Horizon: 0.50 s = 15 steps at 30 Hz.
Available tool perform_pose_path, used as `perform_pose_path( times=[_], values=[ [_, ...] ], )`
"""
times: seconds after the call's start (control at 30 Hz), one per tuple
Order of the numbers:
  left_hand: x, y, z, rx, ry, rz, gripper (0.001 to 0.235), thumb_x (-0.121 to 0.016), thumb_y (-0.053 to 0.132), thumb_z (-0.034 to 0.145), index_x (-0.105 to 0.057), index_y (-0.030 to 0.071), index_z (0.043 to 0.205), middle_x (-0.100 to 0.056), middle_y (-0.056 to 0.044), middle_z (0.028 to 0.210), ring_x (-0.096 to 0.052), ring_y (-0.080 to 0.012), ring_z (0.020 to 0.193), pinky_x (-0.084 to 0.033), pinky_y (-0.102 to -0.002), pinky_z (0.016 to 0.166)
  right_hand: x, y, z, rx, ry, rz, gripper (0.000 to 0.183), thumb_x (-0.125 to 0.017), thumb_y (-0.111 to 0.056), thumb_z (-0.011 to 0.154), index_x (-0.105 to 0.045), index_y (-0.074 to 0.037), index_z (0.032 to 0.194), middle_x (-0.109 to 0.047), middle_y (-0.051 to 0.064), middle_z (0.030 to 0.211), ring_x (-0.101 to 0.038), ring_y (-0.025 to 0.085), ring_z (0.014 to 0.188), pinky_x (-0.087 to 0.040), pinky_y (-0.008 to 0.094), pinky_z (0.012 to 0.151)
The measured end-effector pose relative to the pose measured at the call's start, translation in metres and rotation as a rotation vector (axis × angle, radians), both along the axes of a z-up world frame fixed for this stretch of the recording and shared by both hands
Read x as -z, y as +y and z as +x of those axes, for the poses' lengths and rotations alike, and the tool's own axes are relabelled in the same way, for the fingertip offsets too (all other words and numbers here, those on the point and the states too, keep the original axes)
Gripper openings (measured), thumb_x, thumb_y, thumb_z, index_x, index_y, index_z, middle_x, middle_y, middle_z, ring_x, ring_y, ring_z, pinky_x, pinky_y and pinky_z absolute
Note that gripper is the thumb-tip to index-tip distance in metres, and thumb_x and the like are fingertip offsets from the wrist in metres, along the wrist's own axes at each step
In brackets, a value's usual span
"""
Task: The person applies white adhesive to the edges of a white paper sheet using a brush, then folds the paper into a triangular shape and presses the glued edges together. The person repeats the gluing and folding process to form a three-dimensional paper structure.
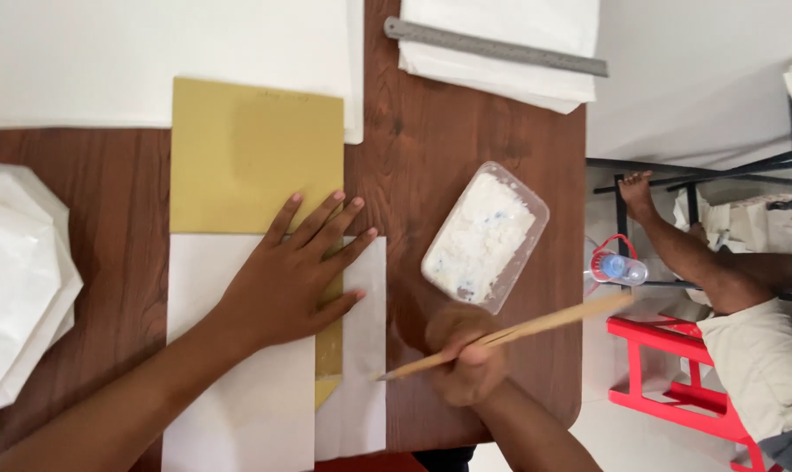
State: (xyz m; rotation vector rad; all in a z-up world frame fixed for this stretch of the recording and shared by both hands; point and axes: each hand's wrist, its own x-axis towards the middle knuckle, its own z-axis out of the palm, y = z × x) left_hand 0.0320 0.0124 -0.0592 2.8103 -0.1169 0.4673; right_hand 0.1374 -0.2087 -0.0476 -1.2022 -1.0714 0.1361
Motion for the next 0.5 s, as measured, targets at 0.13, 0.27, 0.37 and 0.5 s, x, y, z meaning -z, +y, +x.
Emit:
perform_pose_path(
  times=[0.13,0.27,0.37,0.5],
  values=[
    [-0.001,0.001,0.002,0.002,0.028,0.025,0.065,-0.043,0.056,0.102,-0.047,0.016,0.154,-0.035,-0.014,0.167,-0.028,-0.0315,0.156,-0.014,-0.055,0.127,-0.010,0.002,0.027,0.456,0.060,0.175,0.037,-0.041,-0.043,0.109,-0.043,-0.015,0.086,-0.031,0.001,0.052,-0.031,0.013,0.040,-0.025,0.029,0.037],
    [-0.008,0.002,0.003,-0.007,0.019,0.043,0.064,-0.048,0.054,0.101,-0.049,0.017,0.153,-0.042,-0.014,0.163,-0.035,-0.0320,0.153,-0.020,-0.055,0.126,-0.036,0.008,0.056,1.061,-0.278,0.074,0.044,-0.032,-0.047,0.112,-0.037,-0.009,0.088,-0.031,0.006,0.054,-0.035,0.018,0.043,-0.023,0.029,0.043],
    [-0.008,0.002,0.005,-0.005,0.041,0.045,0.065,-0.048,0.055,0.100,-0.048,0.018,0.153,-0.042,-0.014,0.163,-0.035,-0.0324,0.153,-0.018,-0.054,0.127,-0.030,0.004,0.077,1.090,-0.352,0.165,0.045,-0.034,-0.043,0.113,-0.038,-0.008,0.085,-0.030,0.004,0.060,-0.032,0.017,0.043,-0.021,0.030,0.043],
    [-0.015,0.003,0.006,0.003,0.031,0.059,0.063,-0.048,0.054,0.100,-0.053,0.016,0.150,-0.043,-0.016,0.162,-0.036,-0.0339,0.152,-0.019,-0.054,0.126,0.002,-0.010,0.082,1.020,-0.374,0.087,0.042,-0.035,-0.038,0.114,-0.046,-0.007,0.088,-0.044,0.000,0.081,-0.050,0.023,0.053,-0.036,0.030,0.051]
  ],
)
